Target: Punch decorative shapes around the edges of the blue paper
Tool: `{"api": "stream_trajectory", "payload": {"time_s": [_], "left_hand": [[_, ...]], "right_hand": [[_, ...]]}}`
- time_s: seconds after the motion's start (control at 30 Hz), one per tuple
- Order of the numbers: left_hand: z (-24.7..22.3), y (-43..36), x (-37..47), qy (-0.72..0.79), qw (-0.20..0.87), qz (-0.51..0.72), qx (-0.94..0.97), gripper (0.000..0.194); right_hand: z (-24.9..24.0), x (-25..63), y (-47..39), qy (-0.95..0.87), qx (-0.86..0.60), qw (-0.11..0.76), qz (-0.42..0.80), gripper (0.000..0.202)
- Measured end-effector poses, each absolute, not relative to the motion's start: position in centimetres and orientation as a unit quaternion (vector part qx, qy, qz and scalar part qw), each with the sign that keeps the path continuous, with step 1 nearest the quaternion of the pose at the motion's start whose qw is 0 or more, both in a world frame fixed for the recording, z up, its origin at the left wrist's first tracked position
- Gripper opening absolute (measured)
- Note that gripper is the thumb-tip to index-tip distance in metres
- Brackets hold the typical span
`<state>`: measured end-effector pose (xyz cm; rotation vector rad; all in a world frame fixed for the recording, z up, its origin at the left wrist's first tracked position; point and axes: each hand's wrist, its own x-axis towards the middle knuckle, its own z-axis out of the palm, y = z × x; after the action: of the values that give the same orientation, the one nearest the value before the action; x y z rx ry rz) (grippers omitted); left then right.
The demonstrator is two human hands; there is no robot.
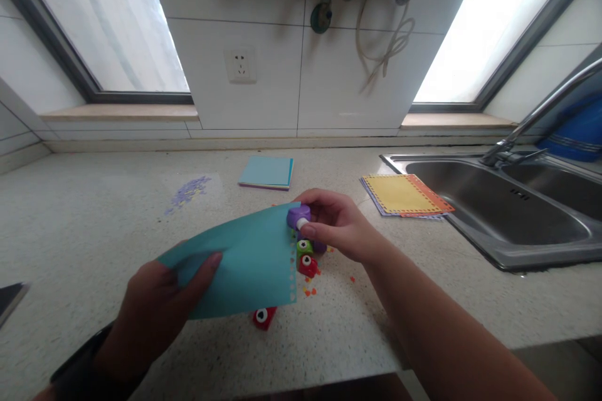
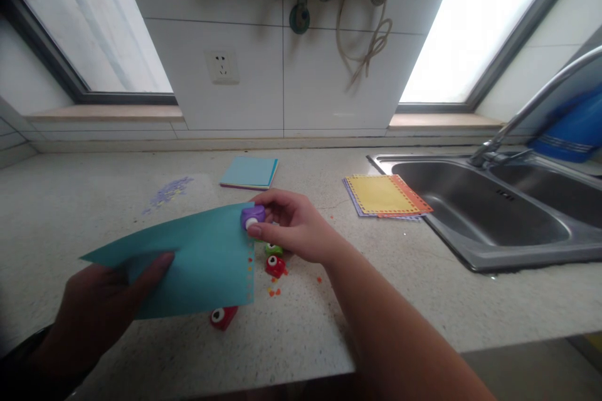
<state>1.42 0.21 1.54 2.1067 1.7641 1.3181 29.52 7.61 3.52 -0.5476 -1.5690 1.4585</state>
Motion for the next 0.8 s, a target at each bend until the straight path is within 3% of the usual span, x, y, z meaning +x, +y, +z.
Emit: {"api": "stream_trajectory", "payload": {"time_s": [0.13,0.3,0.5,0.8], "left_hand": [[1.7,0.5,1.7,0.615,0.163,0.446,0.629,0.033],[1.5,1.1,1.5,0.623,0.256,0.460,0.579,0.035],[1.2,1.3,1.4,0.627,0.297,0.451,0.561,0.039],[1.2,1.1,1.6,0.624,0.352,0.436,0.544,0.039]], "right_hand": [[3.1,29.4,8.2,-0.618,-0.239,0.441,0.606,0.032],[2.6,29.2,8.8,-0.657,-0.242,0.466,0.541,0.025],[2.7,29.1,8.6,-0.623,-0.275,0.429,0.594,0.030],[3.3,29.1,8.4,-0.621,-0.312,0.433,0.574,0.029]]}}
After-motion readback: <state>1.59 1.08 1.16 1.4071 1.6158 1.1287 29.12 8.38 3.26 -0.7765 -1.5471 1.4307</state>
